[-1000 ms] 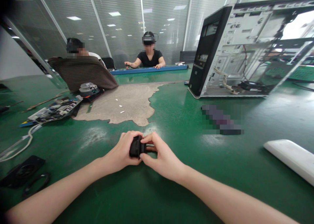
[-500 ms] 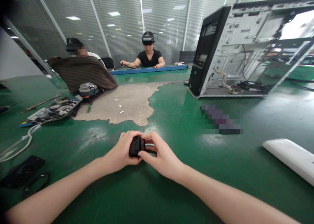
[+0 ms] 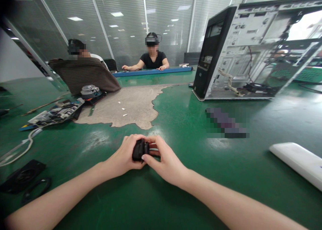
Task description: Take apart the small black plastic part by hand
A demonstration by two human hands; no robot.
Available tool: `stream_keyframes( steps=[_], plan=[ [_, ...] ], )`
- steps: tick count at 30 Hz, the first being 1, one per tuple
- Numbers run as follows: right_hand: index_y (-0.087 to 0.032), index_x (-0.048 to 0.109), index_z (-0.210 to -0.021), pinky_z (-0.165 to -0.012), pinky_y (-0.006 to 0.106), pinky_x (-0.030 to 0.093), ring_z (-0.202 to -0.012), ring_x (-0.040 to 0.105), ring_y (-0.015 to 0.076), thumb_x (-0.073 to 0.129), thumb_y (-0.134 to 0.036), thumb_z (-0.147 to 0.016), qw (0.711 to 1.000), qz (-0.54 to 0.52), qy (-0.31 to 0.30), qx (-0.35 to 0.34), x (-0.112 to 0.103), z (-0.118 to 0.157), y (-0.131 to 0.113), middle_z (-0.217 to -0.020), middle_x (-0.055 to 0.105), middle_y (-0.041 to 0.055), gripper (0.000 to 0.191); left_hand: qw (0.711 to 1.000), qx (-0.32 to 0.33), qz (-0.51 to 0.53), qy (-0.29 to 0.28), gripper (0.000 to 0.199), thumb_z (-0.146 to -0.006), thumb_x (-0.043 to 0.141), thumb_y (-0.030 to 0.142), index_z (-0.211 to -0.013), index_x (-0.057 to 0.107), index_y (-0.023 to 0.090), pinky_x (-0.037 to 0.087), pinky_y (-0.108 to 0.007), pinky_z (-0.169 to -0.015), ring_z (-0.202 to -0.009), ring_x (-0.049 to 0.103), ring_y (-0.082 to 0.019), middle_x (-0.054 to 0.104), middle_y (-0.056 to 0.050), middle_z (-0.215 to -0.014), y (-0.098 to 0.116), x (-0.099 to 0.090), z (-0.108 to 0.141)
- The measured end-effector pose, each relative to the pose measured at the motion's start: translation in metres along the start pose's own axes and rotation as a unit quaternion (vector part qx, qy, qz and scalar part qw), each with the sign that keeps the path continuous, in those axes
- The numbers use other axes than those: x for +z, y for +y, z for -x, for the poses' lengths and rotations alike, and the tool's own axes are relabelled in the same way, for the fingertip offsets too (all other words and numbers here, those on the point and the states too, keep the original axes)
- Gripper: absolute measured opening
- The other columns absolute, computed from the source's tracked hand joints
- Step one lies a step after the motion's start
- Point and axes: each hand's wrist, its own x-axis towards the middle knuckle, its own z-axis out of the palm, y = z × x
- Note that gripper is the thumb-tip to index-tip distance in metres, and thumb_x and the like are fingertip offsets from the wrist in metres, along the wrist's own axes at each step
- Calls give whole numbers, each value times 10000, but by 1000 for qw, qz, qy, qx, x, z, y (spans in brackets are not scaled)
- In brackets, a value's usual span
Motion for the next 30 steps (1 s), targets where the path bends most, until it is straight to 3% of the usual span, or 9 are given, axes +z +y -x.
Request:
stream_keyframes(
  steps=[10,17,22,30],
  plan=[
    [-230,483,-973,-879,340,499,-1013,517,153,526,-150,-799,1000,8,8,-22,-1,0,0,-1050,478,27,197,1000,-5,0,3,536,-646,625,238,-1102,344,211,353,-362,-788,-902,479,-224,496,-50,-1016,0,0,1],
    [-226,443,-1034,-912,363,481,-1054,515,163,518,-127,-796,1000,3,10,5,0,-1,-1,-1062,499,38,268,1000,-1,-1,5,523,-661,627,239,-1101,346,215,348,-356,-794,-894,472,-215,491,-40,-1004,1,-1,1],
    [-226,456,-997,-918,352,477,-1022,527,151,529,-112,-785,1000,8,-6,-13,-1,0,-2,-1013,508,17,251,1000,0,-12,-3,545,-641,630,211,-1099,335,196,347,-362,-795,-912,466,-225,484,-58,-1024,1,-1,1],
    [-218,488,-946,-849,335,514,-951,558,147,530,-168,-795,1000,-11,18,-8,0,-2,1,-1001,499,24,165,1000,6,-8,6,528,-655,632,248,-1092,340,202,352,-356,-783,-897,477,-218,491,-48,-1008,1,0,0]
  ],
)
